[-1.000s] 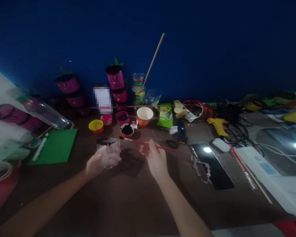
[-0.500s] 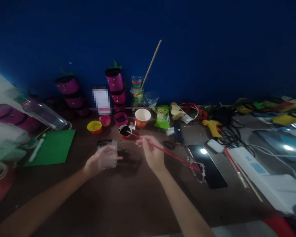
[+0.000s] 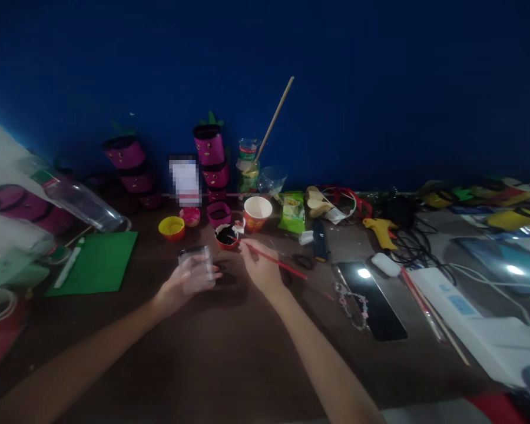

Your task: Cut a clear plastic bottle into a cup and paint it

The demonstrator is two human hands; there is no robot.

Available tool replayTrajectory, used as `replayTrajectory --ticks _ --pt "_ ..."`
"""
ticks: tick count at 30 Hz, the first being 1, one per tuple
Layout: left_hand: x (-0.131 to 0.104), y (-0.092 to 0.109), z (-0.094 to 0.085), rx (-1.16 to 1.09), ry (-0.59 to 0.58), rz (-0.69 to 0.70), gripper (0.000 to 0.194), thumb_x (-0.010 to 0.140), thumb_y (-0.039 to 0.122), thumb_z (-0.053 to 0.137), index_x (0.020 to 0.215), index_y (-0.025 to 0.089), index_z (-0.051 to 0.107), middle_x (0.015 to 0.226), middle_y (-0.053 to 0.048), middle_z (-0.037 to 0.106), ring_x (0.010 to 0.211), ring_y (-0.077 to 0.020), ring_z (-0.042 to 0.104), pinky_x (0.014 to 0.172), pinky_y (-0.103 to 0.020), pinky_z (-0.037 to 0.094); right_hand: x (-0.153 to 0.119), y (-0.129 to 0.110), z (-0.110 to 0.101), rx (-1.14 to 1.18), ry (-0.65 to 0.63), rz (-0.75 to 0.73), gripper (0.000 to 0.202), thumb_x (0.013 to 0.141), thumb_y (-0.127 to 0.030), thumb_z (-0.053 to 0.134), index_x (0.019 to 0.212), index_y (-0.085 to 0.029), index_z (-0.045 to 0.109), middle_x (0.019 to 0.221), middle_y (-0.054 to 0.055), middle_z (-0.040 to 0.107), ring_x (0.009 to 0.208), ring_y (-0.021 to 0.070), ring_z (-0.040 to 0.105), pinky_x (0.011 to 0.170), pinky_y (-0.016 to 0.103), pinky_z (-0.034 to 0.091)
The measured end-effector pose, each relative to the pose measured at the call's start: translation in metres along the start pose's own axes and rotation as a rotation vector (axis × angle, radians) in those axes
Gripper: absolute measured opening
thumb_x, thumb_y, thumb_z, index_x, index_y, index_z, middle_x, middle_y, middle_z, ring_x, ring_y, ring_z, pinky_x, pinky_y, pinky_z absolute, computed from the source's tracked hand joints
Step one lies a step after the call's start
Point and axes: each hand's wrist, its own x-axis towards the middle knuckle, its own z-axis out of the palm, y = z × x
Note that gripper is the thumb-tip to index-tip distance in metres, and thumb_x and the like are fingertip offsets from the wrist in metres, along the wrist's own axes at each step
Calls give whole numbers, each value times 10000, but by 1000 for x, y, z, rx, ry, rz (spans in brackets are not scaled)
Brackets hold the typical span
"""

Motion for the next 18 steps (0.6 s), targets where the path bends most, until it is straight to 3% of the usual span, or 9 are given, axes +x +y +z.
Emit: replayTrajectory --ticks 11,14,18 --pt "5 -11 -4 207 161 -1 577 620 396 780 1079 156 526 1005 -109 636 930 -276 638 819 -436 492 -9 -6 -11 532 263 350 333 713 -464 679 750 -135 650 620 41 679 514 132 632 510 253 496" --pt "5 -12 -4 230 161 13 584 621 411 776 1083 156 525 989 -109 637 913 -275 638 783 -423 503 -12 -8 -18 660 238 343 274 689 -419 710 746 -160 644 605 19 667 518 123 624 513 243 492" --pt "4 -14 -7 237 135 28 545 658 381 758 1099 161 525 1004 -106 631 909 -255 633 755 -390 515 -19 -17 -28 731 93 289 180 674 -354 729 719 -204 640 626 -2 659 552 117 618 527 235 498"
